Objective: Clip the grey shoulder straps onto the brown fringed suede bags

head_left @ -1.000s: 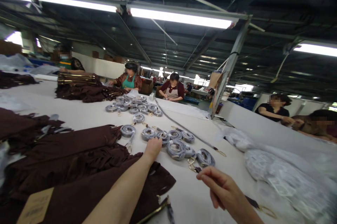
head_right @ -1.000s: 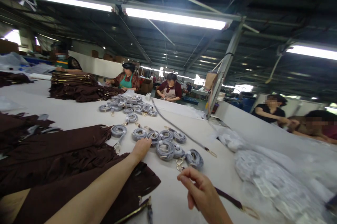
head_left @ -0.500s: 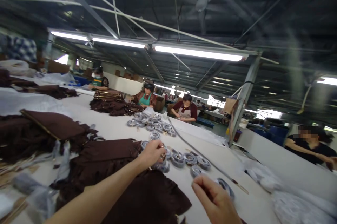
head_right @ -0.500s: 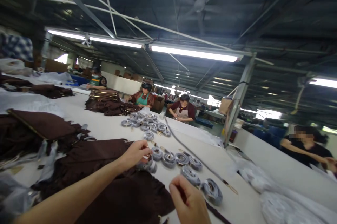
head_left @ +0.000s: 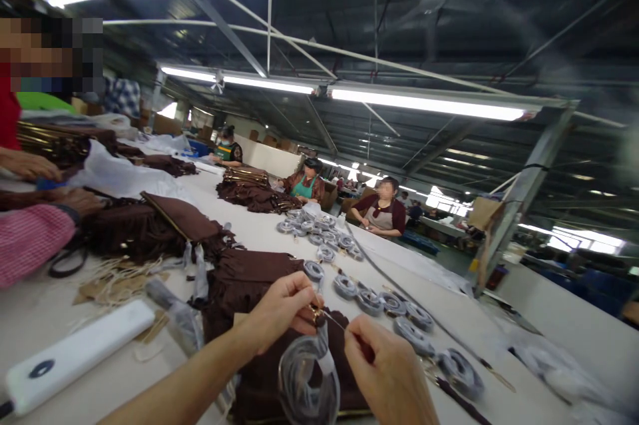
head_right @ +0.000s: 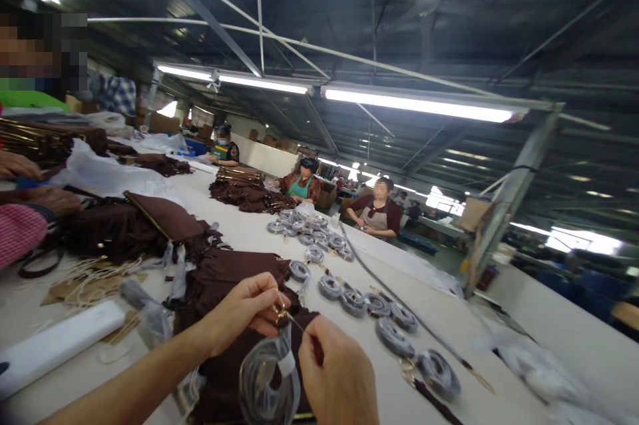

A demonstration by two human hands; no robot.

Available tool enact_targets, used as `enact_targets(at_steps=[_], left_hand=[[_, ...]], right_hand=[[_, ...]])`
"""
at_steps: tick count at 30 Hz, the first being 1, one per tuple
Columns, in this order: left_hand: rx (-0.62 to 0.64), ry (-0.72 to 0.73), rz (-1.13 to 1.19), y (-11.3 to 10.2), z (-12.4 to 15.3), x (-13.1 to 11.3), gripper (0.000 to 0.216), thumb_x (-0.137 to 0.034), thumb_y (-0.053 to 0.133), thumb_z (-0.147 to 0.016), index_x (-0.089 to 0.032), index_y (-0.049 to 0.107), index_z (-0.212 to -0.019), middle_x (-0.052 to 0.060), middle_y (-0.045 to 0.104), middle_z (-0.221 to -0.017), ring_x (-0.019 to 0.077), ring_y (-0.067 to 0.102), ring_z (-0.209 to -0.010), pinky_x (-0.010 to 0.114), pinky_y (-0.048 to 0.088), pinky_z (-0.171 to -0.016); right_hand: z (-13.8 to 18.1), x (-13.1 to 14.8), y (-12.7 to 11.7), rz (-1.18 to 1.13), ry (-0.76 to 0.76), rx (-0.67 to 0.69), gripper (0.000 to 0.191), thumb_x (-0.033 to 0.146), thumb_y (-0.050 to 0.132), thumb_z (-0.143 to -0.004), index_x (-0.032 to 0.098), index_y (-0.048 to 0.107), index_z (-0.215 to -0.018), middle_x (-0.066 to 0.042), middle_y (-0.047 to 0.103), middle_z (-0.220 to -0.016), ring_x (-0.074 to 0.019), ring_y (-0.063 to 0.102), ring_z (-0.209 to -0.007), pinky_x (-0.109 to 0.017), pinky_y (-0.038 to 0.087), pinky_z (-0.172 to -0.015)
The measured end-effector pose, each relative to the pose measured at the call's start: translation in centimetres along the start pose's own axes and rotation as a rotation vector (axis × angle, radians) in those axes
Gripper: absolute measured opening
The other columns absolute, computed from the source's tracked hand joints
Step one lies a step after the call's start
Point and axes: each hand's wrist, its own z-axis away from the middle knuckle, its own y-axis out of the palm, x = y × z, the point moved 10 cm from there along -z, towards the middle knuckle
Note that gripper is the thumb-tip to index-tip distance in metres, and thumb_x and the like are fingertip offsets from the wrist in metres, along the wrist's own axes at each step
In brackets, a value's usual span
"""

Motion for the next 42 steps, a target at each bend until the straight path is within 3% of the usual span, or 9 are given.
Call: enact_targets(at_steps=[10, 18, 21, 23, 26, 29, 35, 39, 42], left_hand=[[-0.018, 0.028, -0.095, -0.2, 1.0, 0.8, 0.028, -0.043, 0.059, -0.074, -0.016, 0.049, -0.073, 0.003, 0.062, -0.083, 0.0123, 0.058, -0.069, 0.021, 0.05, -0.055], [0.08, -0.051, 0.0, 1.9, 1.2, 2.7, 0.025, -0.037, 0.064, -0.069, -0.017, 0.05, -0.076, 0.003, 0.064, -0.083, 0.0149, 0.062, -0.073, 0.025, 0.051, -0.062], [0.132, -0.04, -0.051, 2.5, 1.2, 3.5, 0.015, -0.022, 0.06, -0.068, -0.017, 0.053, -0.08, 0.001, 0.061, -0.078, 0.0138, 0.06, -0.073, 0.024, 0.05, -0.064], [0.14, 0.084, -0.239, 2.6, 1.5, 2.6, 0.01, -0.014, 0.051, -0.071, -0.017, 0.055, -0.08, -0.001, 0.059, -0.075, 0.0125, 0.057, -0.071, 0.022, 0.048, -0.063], [0.188, 0.361, -0.643, 4.2, 3.2, -0.4, 0.026, -0.006, 0.04, -0.077, -0.018, 0.061, -0.088, 0.0, 0.062, -0.077, 0.0122, 0.058, -0.071, 0.021, 0.046, -0.069], [0.308, 0.499, -0.809, 6.4, 5.2, -2.5, 0.042, 0.0, 0.038, -0.074, -0.019, 0.062, -0.101, 0.001, 0.068, -0.091, 0.0141, 0.063, -0.082, 0.021, 0.046, -0.077], [0.238, 0.56, -0.78, 7.3, 5.1, -5.1, 0.037, -0.001, 0.041, -0.074, -0.018, 0.066, -0.095, 0.001, 0.071, -0.088, 0.0143, 0.065, -0.078, 0.021, 0.049, -0.073], [0.233, 0.564, -0.687, 7.1, 4.9, -5.5, 0.042, 0.0, 0.04, -0.075, -0.016, 0.065, -0.104, 0.002, 0.07, -0.101, 0.0143, 0.065, -0.09, 0.022, 0.049, -0.083], [0.257, 0.492, -0.808, 6.0, 5.6, -3.0, 0.049, -0.01, 0.051, -0.08, -0.017, 0.05, -0.128, 0.008, 0.058, -0.127, 0.02, 0.055, -0.115, 0.03, 0.042, -0.1]], right_hand=[[0.5, 0.6, 1.0, 0.155, 0.007, 0.104, 0.018, 0.018, 0.049, -0.078, 0.024, 0.051, -0.061, 0.003, 0.06, -0.052, -0.0138, 0.053, -0.046, -0.026, 0.021, -0.047], [0.7, 0.4, 2.7, 0.059, 0.047, 0.146, 0.02, 0.015, 0.048, -0.08, 0.021, 0.053, -0.062, 0.001, 0.06, -0.056, -0.0138, 0.053, -0.052, -0.026, 0.024, -0.052], [1.0, 0.0, 3.4, -0.085, 0.036, 0.179, 0.024, 0.019, 0.047, -0.084, 0.021, 0.054, -0.061, 0.001, 0.06, -0.058, -0.0137, 0.053, -0.054, -0.026, 0.029, -0.053], [1.3, -0.5, 3.7, -0.24, 0.053, 0.196, 0.029, 0.027, 0.044, -0.089, 0.02, 0.058, -0.064, -0.001, 0.062, -0.063, -0.0148, 0.054, -0.059, -0.025, 0.034, -0.056], [1.9, -2.6, 3.5, -0.46, 0.188, 0.14, 0.037, 0.043, 0.041, -0.092, 0.02, 0.062, -0.073, -0.003, 0.063, -0.068, -0.0177, 0.057, -0.066, -0.026, 0.041, -0.062], [3.1, -4.3, 4.1, -0.713, 0.338, 0.122, 0.041, 0.054, 0.046, -0.089, 0.018, 0.065, -0.085, -0.004, 0.066, -0.077, -0.0197, 0.058, -0.073, -0.027, 0.044, -0.065], [6.1, -3.2, 6.8, -1.171, 0.531, 0.313, 0.045, 0.06, 0.056, -0.082, 0.018, 0.068, -0.088, -0.002, 0.063, -0.073, -0.0122, 0.052, -0.058, -0.02, 0.035, -0.047], [6.3, -1.4, 4.9, -1.134, 0.402, 0.384, 0.032, 0.05, 0.068, -0.077, 0.019, 0.068, -0.074, -0.001, 0.063, -0.062, -0.0131, 0.054, -0.057, -0.023, 0.041, -0.053], [6.5, -2.1, 3.0, -1.18, 0.419, 0.333, 0.033, 0.051, 0.07, -0.075, 0.019, 0.068, -0.082, 0.0, 0.063, -0.058, -0.0131, 0.054, -0.052, -0.024, 0.04, -0.049]])
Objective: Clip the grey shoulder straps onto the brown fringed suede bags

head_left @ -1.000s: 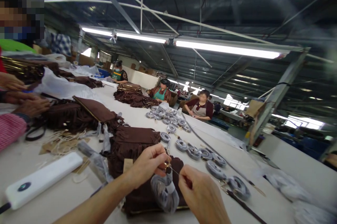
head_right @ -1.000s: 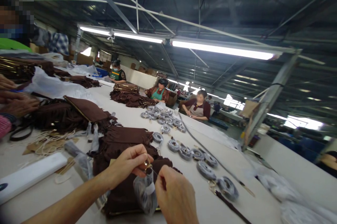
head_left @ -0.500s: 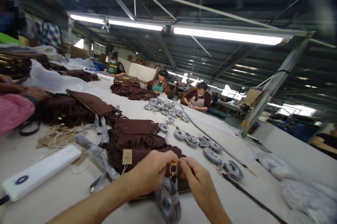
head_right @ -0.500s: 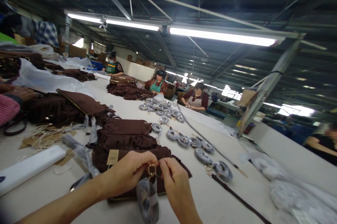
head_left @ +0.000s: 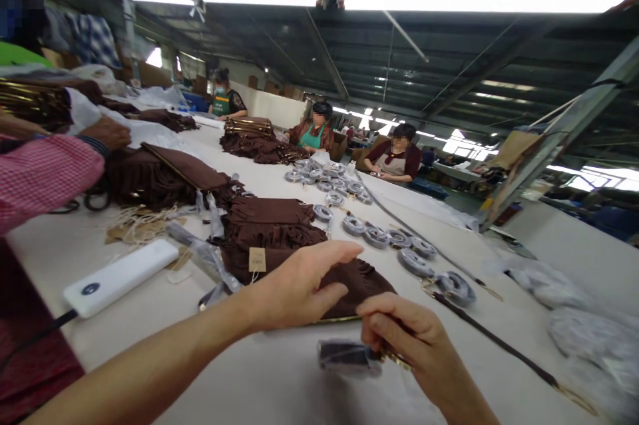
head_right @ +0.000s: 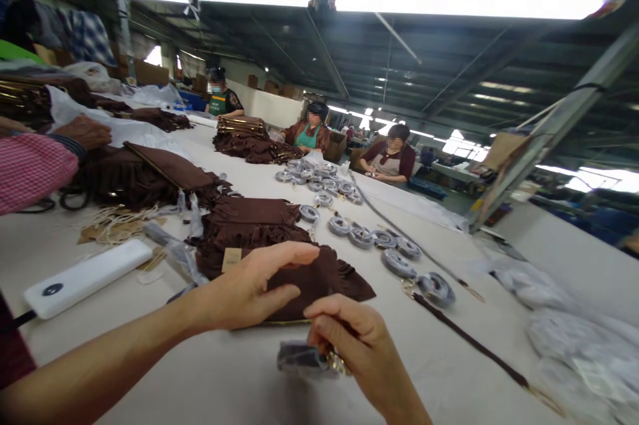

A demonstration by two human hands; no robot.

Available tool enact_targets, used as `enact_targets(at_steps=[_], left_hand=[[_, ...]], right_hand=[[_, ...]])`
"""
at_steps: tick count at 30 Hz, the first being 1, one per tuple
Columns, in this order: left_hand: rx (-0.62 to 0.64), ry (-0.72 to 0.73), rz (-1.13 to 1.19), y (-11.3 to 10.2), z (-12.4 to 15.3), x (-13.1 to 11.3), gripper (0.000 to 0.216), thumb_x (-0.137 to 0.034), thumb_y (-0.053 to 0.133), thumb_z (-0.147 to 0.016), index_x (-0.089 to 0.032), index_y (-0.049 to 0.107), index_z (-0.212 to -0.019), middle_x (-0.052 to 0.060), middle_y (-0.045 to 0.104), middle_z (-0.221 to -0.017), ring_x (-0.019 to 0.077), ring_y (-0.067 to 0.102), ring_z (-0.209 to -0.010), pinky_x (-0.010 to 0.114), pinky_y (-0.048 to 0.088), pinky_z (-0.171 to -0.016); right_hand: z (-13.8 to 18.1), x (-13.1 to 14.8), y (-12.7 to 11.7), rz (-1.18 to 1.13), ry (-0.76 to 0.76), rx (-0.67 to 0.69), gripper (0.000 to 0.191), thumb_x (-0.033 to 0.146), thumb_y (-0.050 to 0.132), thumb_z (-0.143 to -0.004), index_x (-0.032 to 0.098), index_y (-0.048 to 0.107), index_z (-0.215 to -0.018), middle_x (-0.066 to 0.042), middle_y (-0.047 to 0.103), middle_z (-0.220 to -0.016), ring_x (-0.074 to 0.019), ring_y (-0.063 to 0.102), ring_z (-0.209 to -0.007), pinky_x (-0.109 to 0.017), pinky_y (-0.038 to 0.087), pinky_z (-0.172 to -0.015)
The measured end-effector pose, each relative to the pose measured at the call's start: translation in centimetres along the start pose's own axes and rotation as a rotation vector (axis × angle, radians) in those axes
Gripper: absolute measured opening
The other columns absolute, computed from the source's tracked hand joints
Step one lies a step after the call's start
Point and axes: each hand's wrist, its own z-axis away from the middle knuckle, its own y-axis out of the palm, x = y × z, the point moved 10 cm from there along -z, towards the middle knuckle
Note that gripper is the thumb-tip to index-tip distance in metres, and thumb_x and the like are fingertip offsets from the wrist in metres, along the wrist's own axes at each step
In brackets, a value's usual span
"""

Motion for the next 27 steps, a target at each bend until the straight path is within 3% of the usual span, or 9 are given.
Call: enact_targets(at_steps=[3, 5, 9, 12, 14, 16, 18, 21, 27], left_hand=[[0.214, -0.158, -0.317, 3.4, 3.5, 5.2, 0.06, -0.024, 0.072, -0.069, -0.017, 0.05, -0.125, 0.014, 0.053, -0.129, 0.031, 0.047, -0.121, 0.042, 0.038, -0.102], [0.343, -0.257, -0.479, 5.5, 5.8, 9.3, 0.03, -0.019, 0.065, -0.076, -0.016, 0.058, -0.105, 0.013, 0.059, -0.115, 0.03, 0.054, -0.111, 0.041, 0.043, -0.095], [0.261, -0.4, -0.503, 4.9, 6.7, 14.2, 0.018, -0.011, 0.038, -0.089, -0.017, 0.055, -0.086, 0.008, 0.062, -0.089, 0.0211, 0.06, -0.083, 0.031, 0.046, -0.077], [0.099, -0.44, -0.396, 1.7, 5.4, 14.8, 0.02, -0.018, 0.035, -0.092, -0.019, 0.05, -0.079, 0.003, 0.06, -0.078, 0.018, 0.056, -0.075, 0.027, 0.042, -0.07], [0.063, -0.419, -0.351, 0.3, 4.7, 14.3, 0.022, -0.02, 0.033, -0.093, -0.02, 0.048, -0.076, 0.002, 0.058, -0.075, 0.0169, 0.054, -0.073, 0.027, 0.039, -0.069], [0.049, -0.397, -0.322, -0.6, 4.5, 13.8, 0.022, -0.021, 0.032, -0.093, -0.02, 0.047, -0.076, 0.002, 0.057, -0.076, 0.0169, 0.053, -0.074, 0.027, 0.039, -0.069], [0.041, -0.388, -0.293, -0.8, 4.7, 13.7, 0.021, -0.022, 0.032, -0.093, -0.02, 0.047, -0.079, 0.002, 0.057, -0.077, 0.0171, 0.053, -0.075, 0.027, 0.038, -0.07], [0.04, -0.41, -0.248, -0.3, 5.5, 14.5, 0.02, -0.023, 0.031, -0.093, -0.02, 0.046, -0.079, 0.001, 0.055, -0.076, 0.017, 0.051, -0.074, 0.027, 0.038, -0.07], [0.02, -0.484, -0.176, 0.7, 6.2, 16.7, 0.012, -0.02, 0.034, -0.089, -0.02, 0.046, -0.085, 0.0, 0.053, -0.079, 0.0171, 0.05, -0.077, 0.027, 0.037, -0.072]], right_hand=[[0.7, -1.5, -0.5, -0.125, 0.11, 0.043, 0.038, 0.053, 0.073, -0.072, 0.02, 0.063, -0.088, 0.003, 0.061, -0.053, -0.0086, 0.046, -0.04, -0.02, 0.03, -0.039], [0.9, -3.6, 0.2, -0.145, 0.236, 0.14, 0.038, 0.053, 0.074, -0.071, 0.019, 0.059, -0.078, 0.003, 0.061, -0.053, -0.0049, 0.04, -0.035, -0.018, 0.023, -0.037], [0.4, -6.5, 1.7, -0.006, 0.319, 0.304, 0.033, 0.048, 0.069, -0.075, 0.017, 0.06, -0.07, 0.002, 0.062, -0.061, -0.0033, 0.038, -0.037, -0.018, 0.025, -0.039], [-0.7, -6.7, 2.2, 0.152, 0.26, 0.36, 0.021, 0.039, 0.065, -0.076, 0.019, 0.062, -0.07, -0.005, 0.067, -0.095, -0.0091, 0.053, -0.052, -0.021, 0.037, -0.048], [-1.6, -6.6, 2.0, 0.302, 0.192, 0.364, 0.013, 0.029, 0.063, -0.075, 0.02, 0.062, -0.067, -0.007, 0.063, -0.113, -0.0198, 0.062, -0.084, -0.027, 0.045, -0.068], [-2.7, -6.6, 1.5, 0.438, 0.119, 0.342, 0.01, 0.024, 0.062, -0.075, 0.02, 0.063, -0.066, -0.008, 0.063, -0.113, -0.0264, 0.054, -0.109, -0.033, 0.041, -0.089], [-3.7, -7.4, 0.9, 0.48, 0.097, 0.329, 0.013, 0.029, 0.061, -0.077, 0.02, 0.062, -0.067, -0.006, 0.065, -0.094, -0.0247, 0.057, -0.099, -0.032, 0.041, -0.085], [-4.8, -9.6, 0.1, 0.41, 0.129, 0.328, 0.024, 0.041, 0.059, -0.08, 0.02, 0.057, -0.069, 0.003, 0.05, -0.061, -0.0147, 0.048, -0.06, -0.024, 0.037, -0.057], [-4.7, -13.3, 0.4, 0.501, 0.118, 0.362, 0.017, 0.031, 0.054, -0.082, 0.019, 0.056, -0.07, 0.003, 0.052, -0.063, -0.0144, 0.048, -0.063, -0.024, 0.035, -0.059]])
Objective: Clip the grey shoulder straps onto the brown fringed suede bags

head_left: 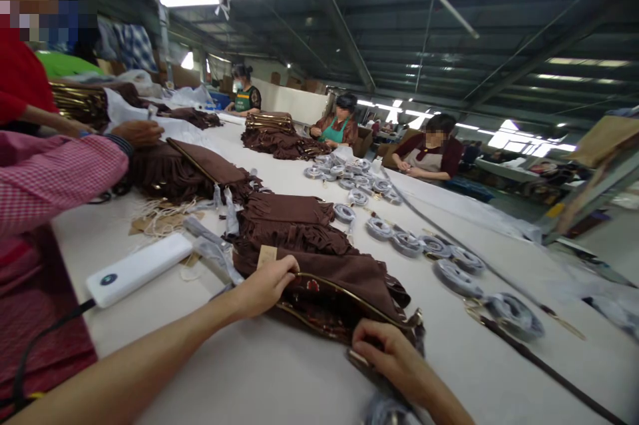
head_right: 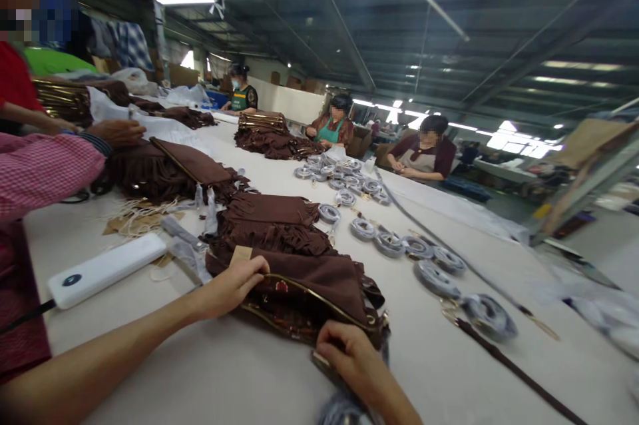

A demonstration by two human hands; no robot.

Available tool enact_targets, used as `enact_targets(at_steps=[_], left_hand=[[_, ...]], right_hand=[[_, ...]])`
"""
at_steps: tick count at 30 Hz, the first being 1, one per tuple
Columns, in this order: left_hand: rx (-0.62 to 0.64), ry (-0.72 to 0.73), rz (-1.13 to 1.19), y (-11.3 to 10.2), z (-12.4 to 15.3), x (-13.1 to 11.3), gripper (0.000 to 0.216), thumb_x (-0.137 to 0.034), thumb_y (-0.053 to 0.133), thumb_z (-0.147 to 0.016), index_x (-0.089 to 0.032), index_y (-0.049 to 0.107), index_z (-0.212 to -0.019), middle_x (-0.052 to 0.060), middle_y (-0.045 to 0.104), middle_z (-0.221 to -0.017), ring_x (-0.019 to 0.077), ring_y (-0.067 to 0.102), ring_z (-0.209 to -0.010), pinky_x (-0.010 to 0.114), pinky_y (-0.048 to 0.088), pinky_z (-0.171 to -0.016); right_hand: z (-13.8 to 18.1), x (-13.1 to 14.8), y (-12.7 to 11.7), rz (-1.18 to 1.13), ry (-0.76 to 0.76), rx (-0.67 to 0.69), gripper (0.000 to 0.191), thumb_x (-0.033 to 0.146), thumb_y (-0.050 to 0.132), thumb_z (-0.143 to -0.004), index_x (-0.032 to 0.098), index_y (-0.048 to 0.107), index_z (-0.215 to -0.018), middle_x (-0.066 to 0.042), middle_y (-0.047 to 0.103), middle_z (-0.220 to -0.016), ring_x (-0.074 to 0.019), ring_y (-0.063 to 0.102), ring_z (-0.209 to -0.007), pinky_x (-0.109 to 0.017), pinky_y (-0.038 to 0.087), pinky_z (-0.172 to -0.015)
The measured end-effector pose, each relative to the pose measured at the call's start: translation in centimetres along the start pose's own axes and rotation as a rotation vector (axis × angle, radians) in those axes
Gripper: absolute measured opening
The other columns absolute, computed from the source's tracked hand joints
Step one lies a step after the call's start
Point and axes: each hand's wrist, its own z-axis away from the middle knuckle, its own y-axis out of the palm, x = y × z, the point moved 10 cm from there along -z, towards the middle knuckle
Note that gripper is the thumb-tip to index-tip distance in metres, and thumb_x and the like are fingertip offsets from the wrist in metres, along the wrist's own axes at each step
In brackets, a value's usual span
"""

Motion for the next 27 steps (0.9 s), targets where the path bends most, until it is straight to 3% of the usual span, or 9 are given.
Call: enact_targets(at_steps=[3, 7, 10, 14, 16, 21, 25, 27], left_hand=[[-0.006, -0.041, 0.024, 0.4, -0.7, 0.9, 0.011, -0.018, 0.035, -0.087, -0.02, 0.046, -0.084, -0.001, 0.051, -0.077, 0.017, 0.048, -0.076, 0.028, 0.036, -0.071], [-0.075, -0.125, 0.157, 0.4, -1.5, 2.6, 0.008, -0.016, 0.037, -0.083, -0.02, 0.044, -0.082, -0.002, 0.049, -0.076, 0.0158, 0.047, -0.076, 0.027, 0.037, -0.072], [-0.082, -0.178, 0.324, 1.0, -1.8, 3.5, 0.013, -0.014, 0.036, -0.08, -0.021, 0.043, -0.09, -0.004, 0.048, -0.072, 0.0138, 0.046, -0.069, 0.024, 0.038, -0.066], [-0.121, -0.194, 0.48, 1.2, -1.8, 4.1, 0.016, -0.014, 0.038, -0.075, -0.022, 0.041, -0.089, -0.007, 0.043, -0.066, 0.0118, 0.042, -0.061, 0.021, 0.034, -0.058], [-0.121, -0.138, 0.51, 1.2, -1.7, 3.8, 0.012, -0.014, 0.039, -0.072, -0.02, 0.043, -0.082, -0.005, 0.045, -0.068, 0.0119, 0.043, -0.065, 0.021, 0.035, -0.061], [0.032, -0.061, 0.523, 1.5, -1.4, 3.0, 0.014, -0.013, 0.04, -0.065, -0.016, 0.054, -0.062, 0.0, 0.055, -0.076, 0.0143, 0.051, -0.075, 0.024, 0.04, -0.071], [0.157, 0.013, 0.456, 1.4, -0.6, 1.5, 0.027, -0.011, 0.05, -0.06, -0.017, 0.067, -0.081, 0.0, 0.059, -0.085, 0.0168, 0.054, -0.085, 0.025, 0.041, -0.08], [0.159, 0.042, 0.392, 1.3, -0.4, 1.0, 0.028, -0.011, 0.054, -0.06, -0.017, 0.067, -0.084, 0.0, 0.059, -0.089, 0.0173, 0.054, -0.089, 0.025, 0.04, -0.084]], right_hand=[[0.2, 1.3, 0.2, 0.138, -0.061, -0.073, 0.015, 0.023, 0.051, -0.083, 0.02, 0.056, -0.069, -0.002, 0.061, -0.076, -0.0181, 0.056, -0.076, -0.027, 0.039, -0.07], [-0.2, 5.4, 1.0, 0.074, -0.214, -0.128, 0.015, 0.02, 0.047, -0.084, 0.021, 0.054, -0.071, -0.008, 0.062, -0.11, -0.0203, 0.056, -0.098, -0.03, 0.04, -0.086], [-2.2, 6.4, 2.4, -0.067, -0.164, -0.131, 0.016, 0.022, 0.045, -0.084, 0.022, 0.049, -0.068, -0.004, 0.064, -0.083, -0.0177, 0.057, -0.08, -0.027, 0.042, -0.073], [-5.3, 5.8, 4.9, -0.335, -0.059, -0.036, 0.016, 0.028, 0.051, -0.079, 0.02, 0.049, -0.066, 0.004, 0.05, -0.057, -0.0117, 0.044, -0.055, -0.023, 0.034, -0.052], [-6.1, 5.4, 5.7, -0.476, -0.027, 0.012, 0.019, 0.033, 0.056, -0.078, 0.019, 0.051, -0.067, 0.006, 0.05, -0.055, -0.0099, 0.041, -0.052, -0.021, 0.031, -0.05], [-6.2, 3.8, 6.6, -0.726, 0.053, 0.034, 0.036, 0.05, 0.066, -0.075, 0.018, 0.05, -0.069, 0.004, 0.056, -0.06, -0.0074, 0.039, -0.051, -0.019, 0.027, -0.05], [-5.9, 3.6, 6.8, -0.776, 0.027, 0.025, 0.038, 0.051, 0.069, -0.075, 0.019, 0.05, -0.069, 0.007, 0.051, -0.056, -0.0078, 0.037, -0.052, -0.02, 0.025, -0.05], [-5.9, 3.7, 6.8, -0.768, 0.009, 0.027, 0.037, 0.051, 0.068, -0.076, 0.019, 0.05, -0.069, 0.006, 0.051, -0.058, -0.0082, 0.037, -0.053, -0.02, 0.026, -0.051]])
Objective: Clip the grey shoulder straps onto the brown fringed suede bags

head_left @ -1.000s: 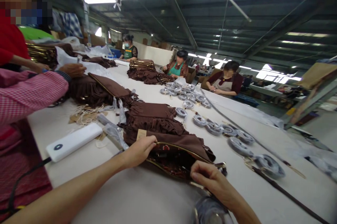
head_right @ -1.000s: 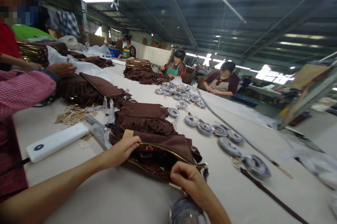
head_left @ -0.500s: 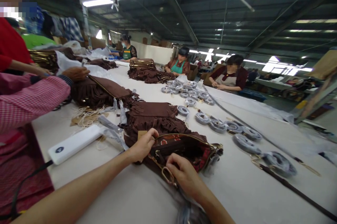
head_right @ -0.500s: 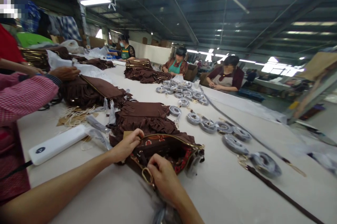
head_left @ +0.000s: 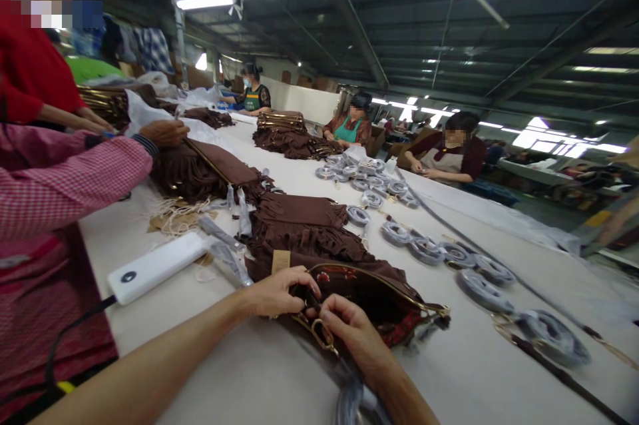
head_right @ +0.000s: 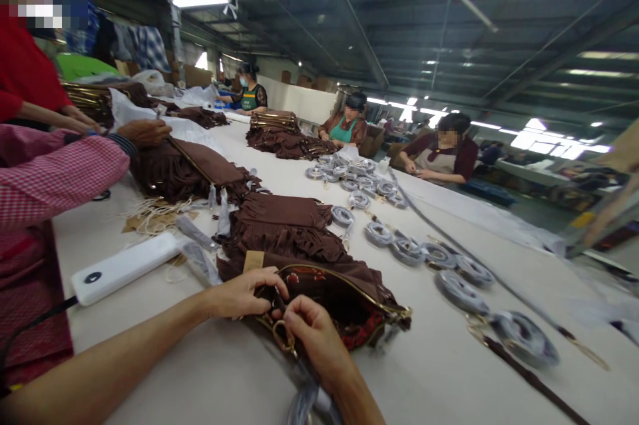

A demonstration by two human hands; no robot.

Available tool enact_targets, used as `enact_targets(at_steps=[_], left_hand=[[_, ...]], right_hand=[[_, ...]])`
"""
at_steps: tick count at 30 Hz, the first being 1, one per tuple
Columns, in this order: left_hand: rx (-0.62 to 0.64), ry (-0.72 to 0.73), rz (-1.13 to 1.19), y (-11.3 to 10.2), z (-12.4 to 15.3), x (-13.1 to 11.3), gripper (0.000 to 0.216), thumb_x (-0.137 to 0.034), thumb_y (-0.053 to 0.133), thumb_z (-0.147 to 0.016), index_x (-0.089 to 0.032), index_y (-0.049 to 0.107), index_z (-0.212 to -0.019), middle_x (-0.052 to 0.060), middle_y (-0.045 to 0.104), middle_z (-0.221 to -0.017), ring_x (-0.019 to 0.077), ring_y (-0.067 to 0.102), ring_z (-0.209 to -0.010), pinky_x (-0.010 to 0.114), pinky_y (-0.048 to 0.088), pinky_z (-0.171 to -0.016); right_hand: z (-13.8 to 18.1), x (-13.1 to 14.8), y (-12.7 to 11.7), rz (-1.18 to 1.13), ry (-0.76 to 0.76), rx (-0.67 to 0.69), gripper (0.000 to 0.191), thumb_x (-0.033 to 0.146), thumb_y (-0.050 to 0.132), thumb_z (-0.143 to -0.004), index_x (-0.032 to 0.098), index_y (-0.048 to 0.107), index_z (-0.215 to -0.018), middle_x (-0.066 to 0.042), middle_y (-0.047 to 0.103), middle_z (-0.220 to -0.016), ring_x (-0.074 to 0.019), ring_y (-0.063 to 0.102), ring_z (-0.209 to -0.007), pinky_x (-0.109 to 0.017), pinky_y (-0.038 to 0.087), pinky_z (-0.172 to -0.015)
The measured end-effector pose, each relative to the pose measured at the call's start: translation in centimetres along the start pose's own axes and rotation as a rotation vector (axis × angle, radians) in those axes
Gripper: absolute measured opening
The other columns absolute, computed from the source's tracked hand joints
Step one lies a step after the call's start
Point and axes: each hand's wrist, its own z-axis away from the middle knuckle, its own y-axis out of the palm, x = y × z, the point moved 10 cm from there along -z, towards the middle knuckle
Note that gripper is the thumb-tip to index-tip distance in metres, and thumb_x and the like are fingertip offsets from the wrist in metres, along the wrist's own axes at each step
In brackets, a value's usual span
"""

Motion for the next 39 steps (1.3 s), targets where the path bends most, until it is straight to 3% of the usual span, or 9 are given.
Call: enact_targets(at_steps=[6, 11, 19, 33, 39], left_hand=[[-0.081, -0.143, 0.008, 0.0, -0.1, 1.1, 0.013, -0.012, 0.048, -0.07, -0.017, 0.056, -0.078, -0.002, 0.057, -0.077, 0.0141, 0.052, -0.077, 0.022, 0.041, -0.072], [-0.135, -0.133, -0.071, -0.5, 0.0, 0.9, 0.017, -0.008, 0.048, -0.063, -0.018, 0.054, -0.076, -0.004, 0.055, -0.074, 0.0128, 0.048, -0.074, 0.02, 0.037, -0.067], [-0.136, -0.23, 0.099, -0.3, -0.1, 2.8, 0.013, -0.018, 0.06, -0.06, -0.017, 0.051, -0.07, -0.006, 0.047, -0.063, 0.0099, 0.041, -0.059, 0.019, 0.03, -0.052], [-0.126, -0.263, 0.222, 0.0, -0.2, 3.4, 0.018, -0.019, 0.064, -0.057, -0.017, 0.05, -0.067, -0.008, 0.044, -0.057, 0.0085, 0.038, -0.054, 0.019, 0.028, -0.048], [-0.072, -0.129, 0.173, -0.1, -0.4, 2.1, 0.008, -0.014, 0.062, -0.06, -0.016, 0.067, -0.066, -0.001, 0.057, -0.076, 0.0142, 0.052, -0.077, 0.022, 0.04, -0.069]], right_hand=[[-0.1, 0.5, -0.4, 0.275, -0.068, -0.028, 0.033, 0.05, 0.061, -0.08, 0.018, 0.056, -0.072, 0.005, 0.05, -0.063, -0.0111, 0.039, -0.058, -0.023, 0.031, -0.054], [0.3, 1.2, -0.9, 0.437, -0.106, -0.098, 0.027, 0.042, 0.055, -0.081, 0.02, 0.051, -0.066, 0.005, 0.047, -0.061, -0.0124, 0.042, -0.06, -0.023, 0.033, -0.055], [1.5, 1.7, -2.2, 0.759, -0.032, -0.244, 0.019, 0.028, 0.049, -0.075, 0.021, 0.05, -0.057, 0.004, 0.05, -0.053, -0.0128, 0.044, -0.053, -0.024, 0.031, -0.051], [2.0, 1.9, -2.6, 0.784, -0.01, -0.225, 0.021, 0.035, 0.045, -0.074, 0.022, 0.046, -0.058, 0.003, 0.05, -0.055, -0.0143, 0.046, -0.054, -0.025, 0.032, -0.052], [1.3, 1.5, -2.1, 0.746, -0.043, -0.233, 0.022, 0.034, 0.046, -0.076, 0.021, 0.05, -0.059, 0.003, 0.052, -0.057, -0.0146, 0.048, -0.057, -0.025, 0.035, -0.055]])
